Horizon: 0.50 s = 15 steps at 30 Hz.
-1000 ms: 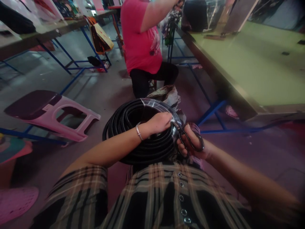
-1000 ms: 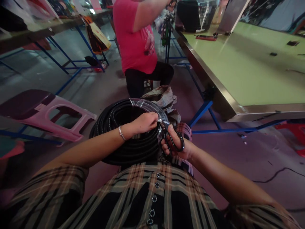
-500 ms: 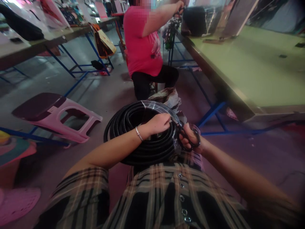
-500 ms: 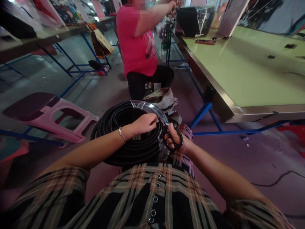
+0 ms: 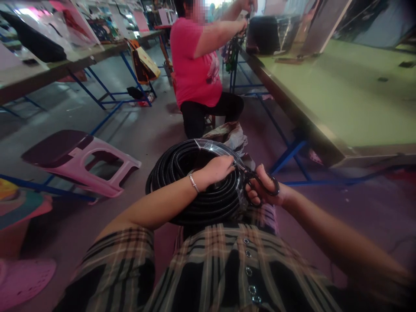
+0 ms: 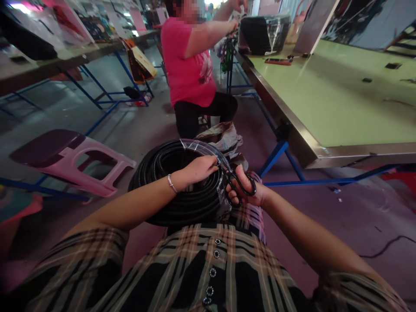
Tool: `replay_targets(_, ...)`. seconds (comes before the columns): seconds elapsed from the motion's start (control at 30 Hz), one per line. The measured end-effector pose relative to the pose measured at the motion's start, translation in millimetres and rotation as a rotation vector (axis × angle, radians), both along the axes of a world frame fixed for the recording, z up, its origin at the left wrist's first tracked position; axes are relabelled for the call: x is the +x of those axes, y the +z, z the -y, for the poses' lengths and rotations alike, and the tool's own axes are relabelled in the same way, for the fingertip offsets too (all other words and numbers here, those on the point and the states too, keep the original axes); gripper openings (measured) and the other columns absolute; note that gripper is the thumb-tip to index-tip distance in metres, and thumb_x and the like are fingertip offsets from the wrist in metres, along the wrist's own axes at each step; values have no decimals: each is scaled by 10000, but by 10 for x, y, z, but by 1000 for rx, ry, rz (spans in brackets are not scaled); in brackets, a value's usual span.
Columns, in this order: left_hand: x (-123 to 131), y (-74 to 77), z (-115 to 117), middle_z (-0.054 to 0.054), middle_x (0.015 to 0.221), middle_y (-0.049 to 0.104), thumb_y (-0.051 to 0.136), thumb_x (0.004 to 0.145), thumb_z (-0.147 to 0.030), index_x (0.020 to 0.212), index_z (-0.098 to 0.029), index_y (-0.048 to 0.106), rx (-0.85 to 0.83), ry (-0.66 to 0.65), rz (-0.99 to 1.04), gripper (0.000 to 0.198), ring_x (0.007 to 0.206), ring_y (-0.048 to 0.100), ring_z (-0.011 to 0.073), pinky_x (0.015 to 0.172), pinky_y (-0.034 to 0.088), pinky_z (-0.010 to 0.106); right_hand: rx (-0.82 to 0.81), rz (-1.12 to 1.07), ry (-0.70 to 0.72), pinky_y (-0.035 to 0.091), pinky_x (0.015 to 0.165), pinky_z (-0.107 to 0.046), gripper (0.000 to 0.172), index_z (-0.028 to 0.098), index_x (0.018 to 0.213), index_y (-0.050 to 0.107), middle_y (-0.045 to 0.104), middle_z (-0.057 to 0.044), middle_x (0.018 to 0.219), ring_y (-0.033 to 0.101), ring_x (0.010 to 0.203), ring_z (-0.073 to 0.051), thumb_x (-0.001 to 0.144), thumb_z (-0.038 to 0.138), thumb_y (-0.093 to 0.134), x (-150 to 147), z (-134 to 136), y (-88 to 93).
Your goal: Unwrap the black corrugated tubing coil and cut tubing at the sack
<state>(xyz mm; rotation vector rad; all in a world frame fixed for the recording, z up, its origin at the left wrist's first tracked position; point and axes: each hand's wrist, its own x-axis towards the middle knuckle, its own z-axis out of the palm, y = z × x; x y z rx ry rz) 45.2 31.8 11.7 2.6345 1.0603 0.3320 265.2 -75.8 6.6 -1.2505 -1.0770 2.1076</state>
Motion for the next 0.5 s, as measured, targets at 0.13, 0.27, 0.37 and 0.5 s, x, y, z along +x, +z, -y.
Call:
replay_targets(0.13, 42, -22, 0, 123, 955, 705, 438, 1007, -157, 982, -154, 613, 32, 77, -22, 177, 856, 668, 235, 842, 532, 362, -27, 24, 27, 321, 414, -235, 956, 197, 832, 581, 512, -5, 608, 455, 490, -131, 704, 1087, 254, 14, -42, 35)
replay_targets(0.27, 17, -3, 15, 125, 937, 701, 420, 1027, -186, 943, -160, 602, 14, 79, 32, 202, 845, 655, 230, 843, 532, 363, -59, 28, 71, 350, 416, -232, 946, 184, 814, 581, 512, -8, 598, 445, 484, -125, 740, 1066, 248, 26, -129, 92)
replay_targets(0.37, -35, -15, 18, 111, 927, 695, 417, 1036, -219, 926, -179, 584, 21, 51, 79, 205, 828, 639, 222, 833, 533, 363, -54, 2, 88, 356, 409, -220, 909, 184, 795, 555, 506, 1, 608, 428, 478, -108, 753, 1055, 295, 30, -225, 125)
replay_targets(0.5, -85, -36, 26, 88, 894, 675, 426, 1031, -242, 900, -197, 555, 36, 11, 116, 189, 800, 612, 211, 806, 522, 354, -17, -40, 76, 343, 385, -207, 864, 197, 770, 512, 484, 16, 603, 402, 463, -90, 747, 1047, 354, -9, -344, 183)
